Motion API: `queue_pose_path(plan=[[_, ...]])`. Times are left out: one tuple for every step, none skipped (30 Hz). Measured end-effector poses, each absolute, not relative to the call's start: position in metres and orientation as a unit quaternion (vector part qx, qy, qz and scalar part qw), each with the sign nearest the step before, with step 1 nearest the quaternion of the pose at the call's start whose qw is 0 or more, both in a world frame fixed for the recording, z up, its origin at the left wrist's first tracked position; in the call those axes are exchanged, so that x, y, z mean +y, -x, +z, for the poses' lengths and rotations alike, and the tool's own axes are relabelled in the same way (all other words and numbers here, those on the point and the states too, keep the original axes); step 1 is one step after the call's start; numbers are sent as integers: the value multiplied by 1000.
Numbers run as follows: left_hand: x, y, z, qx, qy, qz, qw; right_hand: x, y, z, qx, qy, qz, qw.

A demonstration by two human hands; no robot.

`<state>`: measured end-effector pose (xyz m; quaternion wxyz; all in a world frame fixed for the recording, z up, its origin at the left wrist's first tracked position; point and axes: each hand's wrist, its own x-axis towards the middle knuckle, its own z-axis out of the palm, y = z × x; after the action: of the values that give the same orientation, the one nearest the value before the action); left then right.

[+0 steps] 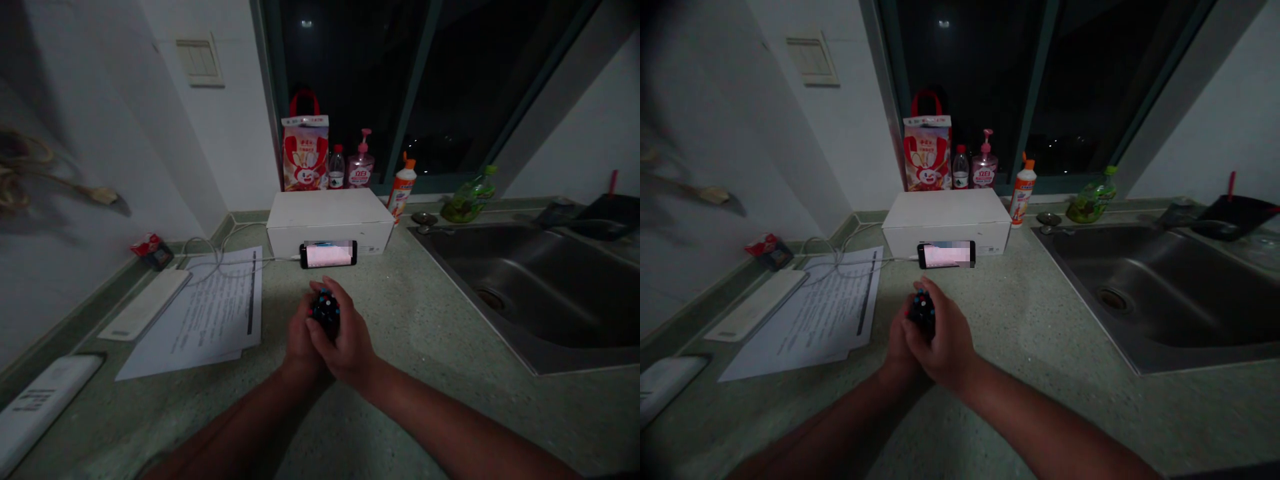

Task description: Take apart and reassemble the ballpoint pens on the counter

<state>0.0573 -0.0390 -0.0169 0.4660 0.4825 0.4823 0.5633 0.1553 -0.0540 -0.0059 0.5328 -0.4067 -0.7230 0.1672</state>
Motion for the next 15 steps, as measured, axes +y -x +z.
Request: queue_pose_path(plan=[[-40, -56, -16, 483, -498, 570, 439, -54, -156, -6, -726, 402, 164, 533], [-41, -54, -16, 483, -526, 567, 410, -55, -157, -6, -728, 399, 161, 534], [-41, -53, -16, 480, -551, 567, 379, -55, -157, -7, -727, 397, 159, 537], [-41, -51, -16, 475, -573, 569, 351, -56, -158, -7, -726, 393, 160, 541], [-42, -49, -15, 470, -596, 562, 330, -57, -159, -7, -724, 389, 162, 546], [-42, -47, -15, 466, -616, 555, 310, -58, -159, -7, -722, 385, 166, 550], [-42, -46, -15, 463, -632, 548, 293, -59, -160, -7, -720, 382, 169, 554], [-43, -45, -14, 460, -648, 539, 278, -60, -161, -7, -717, 381, 172, 557], [-43, -45, -13, 457, -660, 534, 266, -61, -162, -6, -715, 381, 173, 559], [-44, -46, -13, 455, -666, 532, 257, -62, -162, -6, -713, 381, 173, 562], [-44, -47, -12, 455, -667, 533, 253, -62, -163, -5, -712, 381, 173, 564], [-45, -48, -11, 459, -662, 533, 258, -62, -163, -4, -711, 381, 173, 565], [-45, -50, -11, 465, -654, 531, 271, -62, -164, -4, -712, 379, 173, 565], [-45, -52, -11, 471, -641, 532, 291, -61, -164, -4, -714, 375, 172, 565], [-45, -53, -12, 475, -624, 534, 316, -61, -164, -5, -719, 369, 169, 564]])
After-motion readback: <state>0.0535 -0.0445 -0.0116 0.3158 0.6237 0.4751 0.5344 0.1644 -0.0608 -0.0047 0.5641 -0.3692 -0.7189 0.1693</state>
